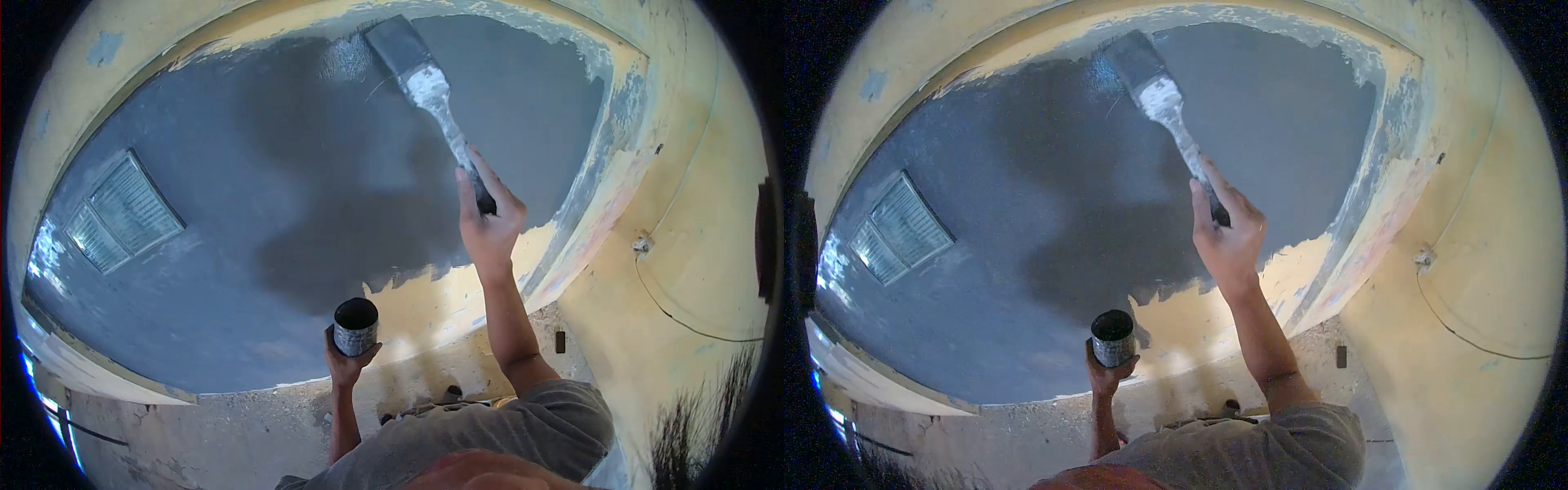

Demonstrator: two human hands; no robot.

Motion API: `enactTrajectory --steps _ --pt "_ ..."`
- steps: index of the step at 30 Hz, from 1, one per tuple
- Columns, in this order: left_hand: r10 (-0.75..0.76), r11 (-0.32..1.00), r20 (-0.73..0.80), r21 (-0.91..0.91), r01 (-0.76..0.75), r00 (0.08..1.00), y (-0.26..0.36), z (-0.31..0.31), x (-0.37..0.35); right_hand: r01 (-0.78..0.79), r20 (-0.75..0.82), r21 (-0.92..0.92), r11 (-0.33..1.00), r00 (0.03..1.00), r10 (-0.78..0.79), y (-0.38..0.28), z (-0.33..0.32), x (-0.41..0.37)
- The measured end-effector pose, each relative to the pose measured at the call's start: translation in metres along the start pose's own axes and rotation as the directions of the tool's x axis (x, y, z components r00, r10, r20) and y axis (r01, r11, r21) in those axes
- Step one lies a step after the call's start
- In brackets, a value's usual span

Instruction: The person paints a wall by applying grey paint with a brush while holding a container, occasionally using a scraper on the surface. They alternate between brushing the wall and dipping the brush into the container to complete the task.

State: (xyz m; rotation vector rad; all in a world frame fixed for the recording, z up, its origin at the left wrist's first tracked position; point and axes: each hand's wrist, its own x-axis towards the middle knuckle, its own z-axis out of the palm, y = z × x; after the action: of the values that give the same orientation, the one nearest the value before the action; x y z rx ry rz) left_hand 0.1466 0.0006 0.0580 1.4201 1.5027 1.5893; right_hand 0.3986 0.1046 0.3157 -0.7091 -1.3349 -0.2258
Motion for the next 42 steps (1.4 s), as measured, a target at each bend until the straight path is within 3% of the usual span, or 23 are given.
enactTrajectory --steps 7,10,12,16,17,19,23,26,28,32,34,36,40,42 --pt "-0.066 0.997 -0.029 -0.045 0.065 0.997 0.005 -0.025 -0.002 -0.031 -0.156 0.053 0.998 0.987 0.039 0.004 0.031 0.023" --pt "0.002 1.000 -0.040 -0.023 -0.003 0.999 0.001 -0.025 0.000 -0.131 -0.064 0.011 0.991 0.989 0.131 0.005 0.031 -0.001" --pt "-0.088 0.995 0.005 -0.054 0.088 0.996 0.014 -0.024 -0.001 -0.115 -0.114 0.036 0.993 0.986 0.118 0.001 0.026 -0.021" --pt "-0.020 1.000 0.020 0.006 0.020 1.000 0.005 -0.022 0.001 0.002 -0.203 0.046 0.999 0.979 0.007 -0.008 0.023 -0.006" --pt "-0.002 0.999 0.025 0.035 0.001 1.000 0.005 -0.021 0.002 -0.004 -0.203 0.043 0.999 0.979 0.013 -0.013 0.023 0.002" --pt "0.017 0.998 0.035 0.062 -0.020 0.999 0.003 -0.020 0.003 -0.159 -0.112 0.014 0.987 0.981 0.160 -0.022 0.028 0.018" --pt "-0.026 0.999 0.026 0.046 0.024 0.999 0.001 -0.022 0.001 -0.152 -0.116 0.069 0.986 0.980 0.159 -0.003 0.045 -0.013" --pt "0.000 1.000 0.021 0.016 0.000 1.000 -0.016 -0.024 0.008 -0.044 -0.176 0.065 0.997 0.983 0.055 -0.006 0.039 -0.029" --pt "-0.006 1.000 0.035 -0.018 0.006 0.999 -0.020 -0.031 0.008 -0.167 -0.156 0.061 0.984 0.972 0.175 -0.032 0.032 -0.017" --pt "-0.065 0.995 0.071 -0.064 0.070 0.995 -0.012 -0.036 0.014 -0.123 -0.154 0.074 0.990 0.979 0.133 -0.040 0.053 0.007" --pt "-0.064 0.993 0.078 -0.095 0.072 0.995 -0.011 -0.043 0.017 -0.216 -0.066 -0.002 0.976 0.974 0.216 -0.036 0.060 -0.011" --pt "-0.018 1.000 0.069 -0.004 0.019 0.997 -0.015 -0.050 0.016 -0.217 -0.106 -0.005 0.976 0.971 0.215 -0.042 0.053 -0.047" --pt "0.070 0.997 0.053 -0.038 -0.068 0.996 -0.028 -0.058 0.019 -0.290 -0.159 -0.034 0.956 0.946 0.281 -0.078 0.045 -0.044" --pt "-0.005 0.999 0.088 -0.051 0.010 0.996 -0.020 -0.066 0.019 -0.266 -0.172 -0.021 0.964 0.951 0.258 -0.087 0.056 -0.021"
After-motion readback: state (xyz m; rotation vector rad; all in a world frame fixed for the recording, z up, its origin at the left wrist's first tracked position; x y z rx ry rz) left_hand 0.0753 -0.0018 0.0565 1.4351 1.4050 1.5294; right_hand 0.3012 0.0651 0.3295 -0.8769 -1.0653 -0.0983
